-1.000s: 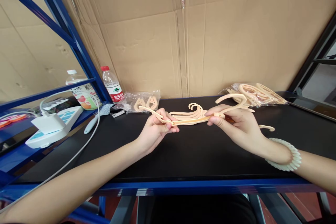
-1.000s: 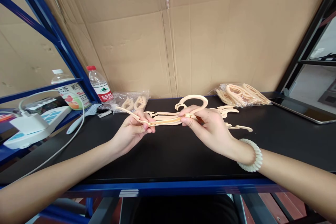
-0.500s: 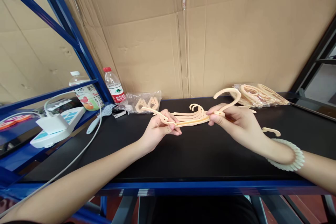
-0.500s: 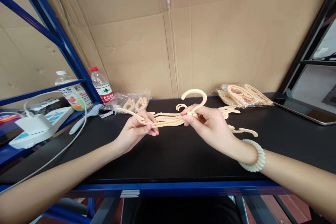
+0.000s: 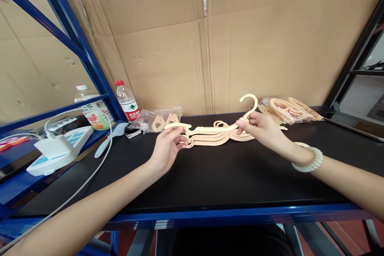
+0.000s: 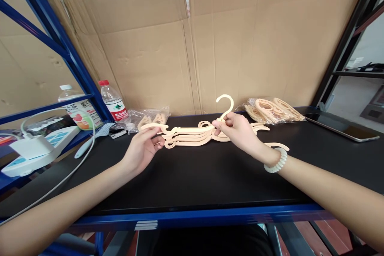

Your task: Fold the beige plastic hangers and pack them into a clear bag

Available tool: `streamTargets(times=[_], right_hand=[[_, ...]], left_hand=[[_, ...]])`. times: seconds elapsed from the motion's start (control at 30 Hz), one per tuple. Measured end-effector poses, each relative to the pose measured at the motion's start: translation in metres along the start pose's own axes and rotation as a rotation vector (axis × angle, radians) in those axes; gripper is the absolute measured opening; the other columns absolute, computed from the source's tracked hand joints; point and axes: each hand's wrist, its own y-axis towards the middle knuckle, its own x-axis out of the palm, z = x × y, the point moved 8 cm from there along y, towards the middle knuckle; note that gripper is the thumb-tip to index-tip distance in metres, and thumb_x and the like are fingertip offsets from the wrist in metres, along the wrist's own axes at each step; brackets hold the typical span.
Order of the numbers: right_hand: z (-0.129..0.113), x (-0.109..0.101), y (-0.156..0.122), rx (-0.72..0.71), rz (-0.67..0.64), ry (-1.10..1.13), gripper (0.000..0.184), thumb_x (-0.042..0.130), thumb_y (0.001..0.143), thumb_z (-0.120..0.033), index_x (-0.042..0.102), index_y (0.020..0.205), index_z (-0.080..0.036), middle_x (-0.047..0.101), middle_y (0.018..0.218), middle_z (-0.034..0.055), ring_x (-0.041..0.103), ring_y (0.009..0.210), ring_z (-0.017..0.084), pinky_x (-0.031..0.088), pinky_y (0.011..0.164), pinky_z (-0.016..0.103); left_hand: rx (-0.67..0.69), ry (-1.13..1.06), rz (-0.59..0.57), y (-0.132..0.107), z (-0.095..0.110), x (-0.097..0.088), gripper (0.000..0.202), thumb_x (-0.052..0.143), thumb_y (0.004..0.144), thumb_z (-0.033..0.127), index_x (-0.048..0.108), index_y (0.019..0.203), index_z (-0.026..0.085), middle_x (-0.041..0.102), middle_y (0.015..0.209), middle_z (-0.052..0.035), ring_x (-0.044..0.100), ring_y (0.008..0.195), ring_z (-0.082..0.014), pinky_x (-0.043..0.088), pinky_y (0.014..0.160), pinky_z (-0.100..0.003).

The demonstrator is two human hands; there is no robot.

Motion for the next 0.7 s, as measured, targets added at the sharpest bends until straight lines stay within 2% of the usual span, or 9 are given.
streamTargets(times=[0.07,0.13,0.23,0.3,0.37,0.47,0.53,0.6,0.7], right_hand=[[0.010,0.004,0.005,0.018,-0.036,-0.026,0.042,0.059,0.083,-0.058,0.058,0.075,-0.016,0.069,0.074,0.0071,0.059,0.067,0.018,0.040,0.059,0.028],[0.017,0.009,0.008,0.006,-0.067,-0.060,0.043,0.057,0.084,-0.059,0.059,0.074,-0.017,0.068,0.076,0.0069,0.058,0.071,0.019,0.040,0.063,0.030],[0.020,0.021,0.008,-0.046,-0.102,-0.131,0.043,0.050,0.087,-0.058,0.056,0.074,-0.018,0.062,0.073,0.0041,0.053,0.066,0.017,0.039,0.061,0.030],[0.019,0.028,0.006,-0.067,-0.125,-0.175,0.043,0.046,0.088,-0.058,0.049,0.069,-0.020,0.054,0.067,0.0008,0.047,0.060,0.015,0.036,0.056,0.028],[0.018,0.033,0.003,-0.077,-0.132,-0.206,0.044,0.047,0.088,-0.057,0.043,0.066,-0.020,0.046,0.063,-0.0017,0.042,0.057,0.014,0.034,0.053,0.027],[0.018,0.037,-0.001,-0.088,-0.132,-0.195,0.035,0.050,0.089,-0.051,0.047,0.072,-0.020,0.049,0.067,-0.0016,0.045,0.059,0.014,0.037,0.055,0.028],[0.022,0.040,-0.001,-0.076,-0.143,-0.144,0.024,0.055,0.087,-0.043,0.052,0.086,-0.020,0.054,0.072,-0.0009,0.050,0.063,0.015,0.042,0.058,0.028],[0.028,0.044,0.000,-0.042,-0.164,-0.091,0.027,0.060,0.083,-0.036,0.051,0.102,-0.019,0.057,0.075,-0.0005,0.054,0.066,0.015,0.047,0.062,0.030],[0.034,0.045,0.001,-0.003,-0.155,-0.055,0.043,0.062,0.079,-0.027,0.045,0.118,-0.019,0.060,0.080,0.0005,0.057,0.066,0.015,0.051,0.064,0.031]], left_hand=[[0.012,-0.045,0.151,0.005,0.009,-0.018,0.020,0.074,0.064,0.022,0.062,0.076,0.012,0.063,0.083,-0.0008,0.054,0.052,-0.0063,0.044,0.048,-0.019],[0.071,-0.061,0.311,0.008,0.021,-0.039,0.015,0.069,0.061,0.018,0.057,0.068,0.013,0.059,0.071,0.0021,0.045,0.044,-0.0040,0.036,0.042,-0.018],[0.258,0.016,0.387,0.010,0.040,-0.052,0.014,0.063,0.060,0.018,0.050,0.062,0.016,0.050,0.058,0.0055,0.038,0.041,-0.0044,0.029,0.040,-0.019],[0.360,0.191,0.294,0.011,0.048,-0.043,0.013,0.064,0.062,0.019,0.051,0.066,0.017,0.052,0.060,0.0050,0.043,0.046,-0.0067,0.034,0.045,-0.020],[0.440,0.492,0.111,0.010,0.047,-0.021,0.012,0.065,0.067,0.023,0.056,0.073,0.018,0.059,0.069,0.0021,0.053,0.059,-0.0109,0.043,0.057,-0.024],[0.599,1.024,-0.252,-0.001,0.029,0.020,0.014,0.066,0.074,0.029,0.062,0.083,0.020,0.066,0.086,-0.0025,0.060,0.083,-0.0188,0.046,0.077,-0.033],[0.703,1.271,-0.443,-0.011,0.013,0.036,0.011,0.065,0.077,0.028,0.063,0.086,0.021,0.068,0.087,-0.0024,0.060,0.087,-0.0205,0.044,0.082,-0.035],[0.752,1.390,-0.546,-0.016,0.001,0.042,0.003,0.062,0.081,0.023,0.063,0.084,0.022,0.069,0.084,-0.0011,0.060,0.084,-0.0191,0.043,0.081,-0.034],[0.751,1.420,-0.561,-0.015,-0.004,0.038,0.009,0.056,0.085,0.017,0.063,0.081,0.021,0.066,0.079,-0.0002,0.060,0.078,-0.0164,0.043,0.074,-0.029]])
